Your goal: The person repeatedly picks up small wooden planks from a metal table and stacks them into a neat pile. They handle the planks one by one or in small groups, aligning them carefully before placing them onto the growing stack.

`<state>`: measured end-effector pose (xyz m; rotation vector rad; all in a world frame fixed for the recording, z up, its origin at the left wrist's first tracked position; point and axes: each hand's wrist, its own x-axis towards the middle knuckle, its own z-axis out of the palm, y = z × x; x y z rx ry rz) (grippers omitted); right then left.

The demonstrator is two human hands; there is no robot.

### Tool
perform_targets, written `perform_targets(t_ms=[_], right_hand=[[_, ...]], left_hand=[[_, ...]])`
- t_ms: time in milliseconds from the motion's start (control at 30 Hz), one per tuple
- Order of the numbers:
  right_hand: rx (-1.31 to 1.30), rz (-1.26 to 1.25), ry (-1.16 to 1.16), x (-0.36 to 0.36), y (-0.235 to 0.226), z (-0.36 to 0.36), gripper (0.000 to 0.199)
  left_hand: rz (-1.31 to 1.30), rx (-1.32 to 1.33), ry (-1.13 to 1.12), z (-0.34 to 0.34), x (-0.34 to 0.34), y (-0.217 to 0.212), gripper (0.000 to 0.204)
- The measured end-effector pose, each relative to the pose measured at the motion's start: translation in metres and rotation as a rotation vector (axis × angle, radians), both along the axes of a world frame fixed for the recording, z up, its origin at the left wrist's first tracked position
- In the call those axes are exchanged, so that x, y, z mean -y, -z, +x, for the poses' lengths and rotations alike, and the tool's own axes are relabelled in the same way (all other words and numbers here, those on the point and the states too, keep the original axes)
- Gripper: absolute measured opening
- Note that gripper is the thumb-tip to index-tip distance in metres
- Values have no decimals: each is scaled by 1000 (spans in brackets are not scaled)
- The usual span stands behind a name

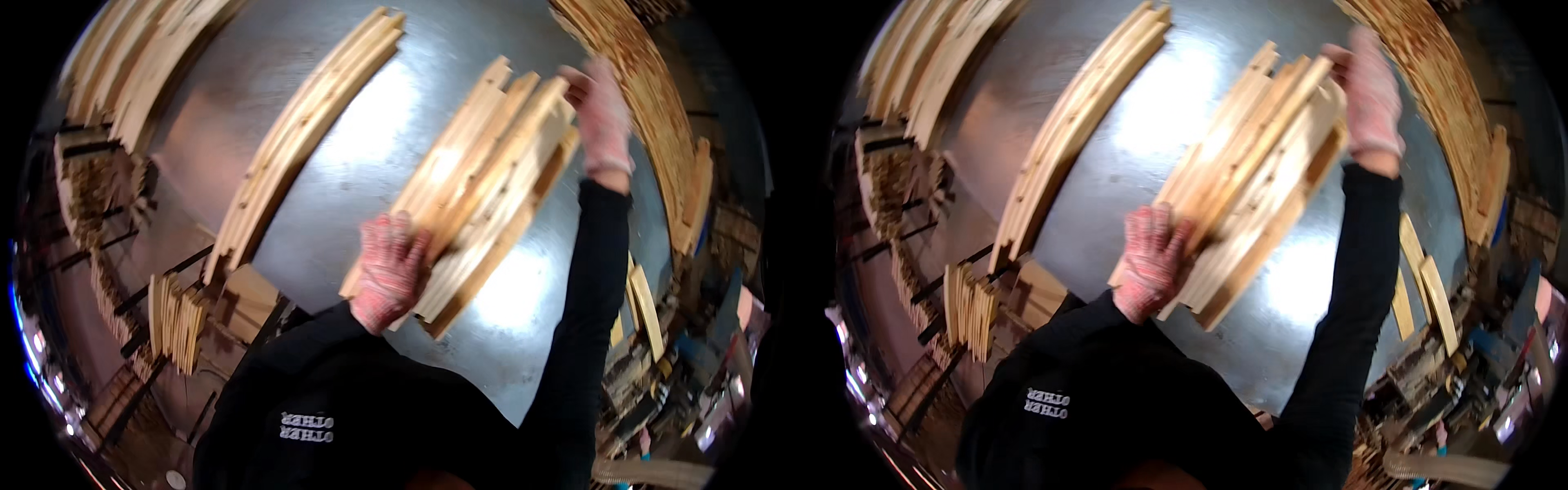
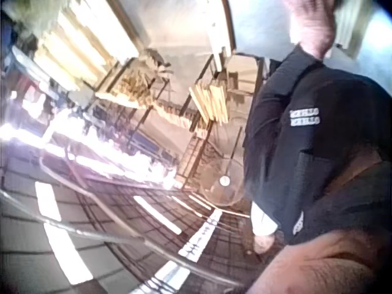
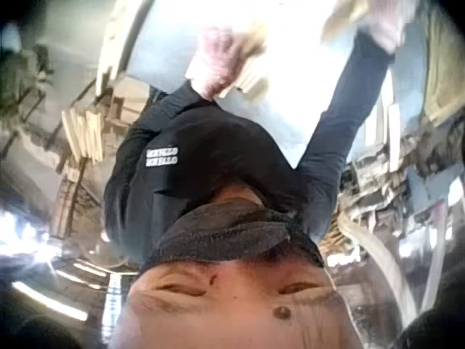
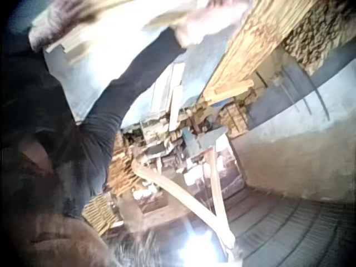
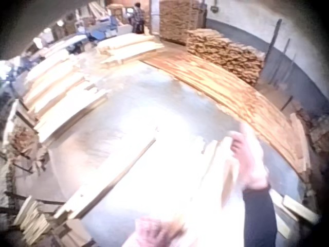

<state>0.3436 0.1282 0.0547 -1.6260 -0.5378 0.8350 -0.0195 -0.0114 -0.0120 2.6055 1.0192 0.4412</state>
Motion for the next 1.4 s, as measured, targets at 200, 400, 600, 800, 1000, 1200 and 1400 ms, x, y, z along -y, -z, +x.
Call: perform_targets(t_ms=[200, 400, 600, 800, 1000, 1200, 1400], right_hand=[[-55, 17, -42, 108, -45, -170, 78], [195, 159, -343, 92, -155, -118, 49], [1259, 477, -1059, -8, -134, -157, 29], [1515, 154, -1362, -42, 87, -288, 14], [1334, 375, -442, 8, 79, -315, 9], [799, -354, 252, 187, 63, -151, 54], [526, -532, 228, 227, 120, -197, 73]], left_hand=[[-201, 432, 45, 33, 26, -24, 57], [31, 154, -279, -81, -106, -66, 76], [-456, -538, -737, -204, -155, -7, 82], [-437, -536, -618, -204, -168, -2, 79], [-256, -411, -425, -213, -127, 12, 111], [-67, -38, -301, -170, -93, -12, 98], [-670, 138, 13, -70, -53, 61, 72]])
